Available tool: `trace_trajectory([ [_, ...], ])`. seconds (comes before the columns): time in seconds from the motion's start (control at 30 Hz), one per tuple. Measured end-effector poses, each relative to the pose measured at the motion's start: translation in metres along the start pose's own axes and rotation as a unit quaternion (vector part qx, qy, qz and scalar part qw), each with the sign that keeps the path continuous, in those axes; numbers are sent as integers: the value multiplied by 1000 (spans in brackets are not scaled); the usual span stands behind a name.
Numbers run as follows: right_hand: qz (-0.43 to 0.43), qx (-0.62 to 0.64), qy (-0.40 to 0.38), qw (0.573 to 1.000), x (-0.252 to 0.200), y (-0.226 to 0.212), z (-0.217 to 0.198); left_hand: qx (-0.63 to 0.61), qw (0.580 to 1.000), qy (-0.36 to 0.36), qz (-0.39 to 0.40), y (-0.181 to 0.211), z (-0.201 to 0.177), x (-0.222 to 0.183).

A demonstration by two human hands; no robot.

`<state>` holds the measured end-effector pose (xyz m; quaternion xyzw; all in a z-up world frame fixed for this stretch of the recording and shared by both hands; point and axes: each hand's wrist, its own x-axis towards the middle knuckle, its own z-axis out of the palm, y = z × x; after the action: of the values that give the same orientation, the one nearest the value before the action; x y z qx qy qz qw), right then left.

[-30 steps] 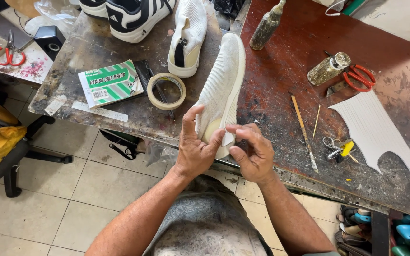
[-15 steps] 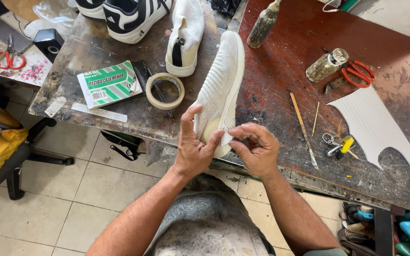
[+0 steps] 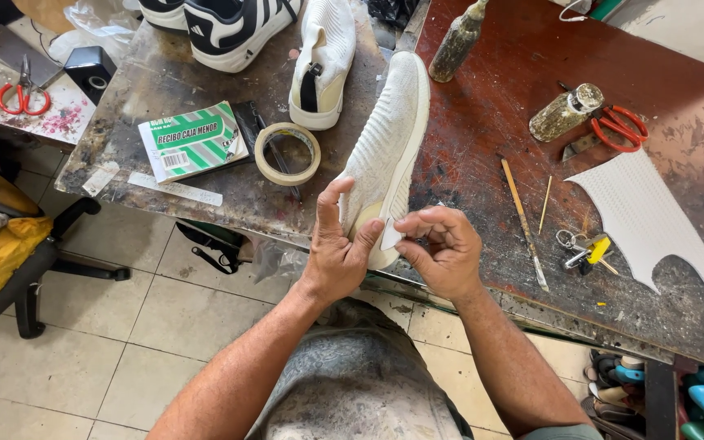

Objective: Attaching small white padding or heel pieces to the interior of a white sneaker at a workbench.

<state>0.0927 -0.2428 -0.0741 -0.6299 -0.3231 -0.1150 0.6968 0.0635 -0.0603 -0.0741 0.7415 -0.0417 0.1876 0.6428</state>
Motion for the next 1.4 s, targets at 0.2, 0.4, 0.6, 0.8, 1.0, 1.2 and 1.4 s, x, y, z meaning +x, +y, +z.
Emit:
trace_trajectory([
  [0.2,19,-30,-2,999,-1,-1,0,-1,1000,-2,-2,-3,0,-1],
  [0.4,60,-5,-32,998,8,-3,0,-3,1000,-6,-12,-6,1,-1],
  [0.6,72,21,-69,995,12,4,-4,1,1000,1,-21,-13,2,-3],
  [0.8,10,-10,-79,997,12,8,-12,-7,1000,12,-20,-9,7,0],
  [1.0,-85,-68,-42,993,18,-2,2,-13,999,19,-24,-1,7,3],
  [1.2,-137,-163,-30,977,26,-18,10,-22,999,-34,-33,1,0,9],
  [1.4,63,-40,118,990,-8,19,-9,-46,996,-55,-57,12,0,14],
])
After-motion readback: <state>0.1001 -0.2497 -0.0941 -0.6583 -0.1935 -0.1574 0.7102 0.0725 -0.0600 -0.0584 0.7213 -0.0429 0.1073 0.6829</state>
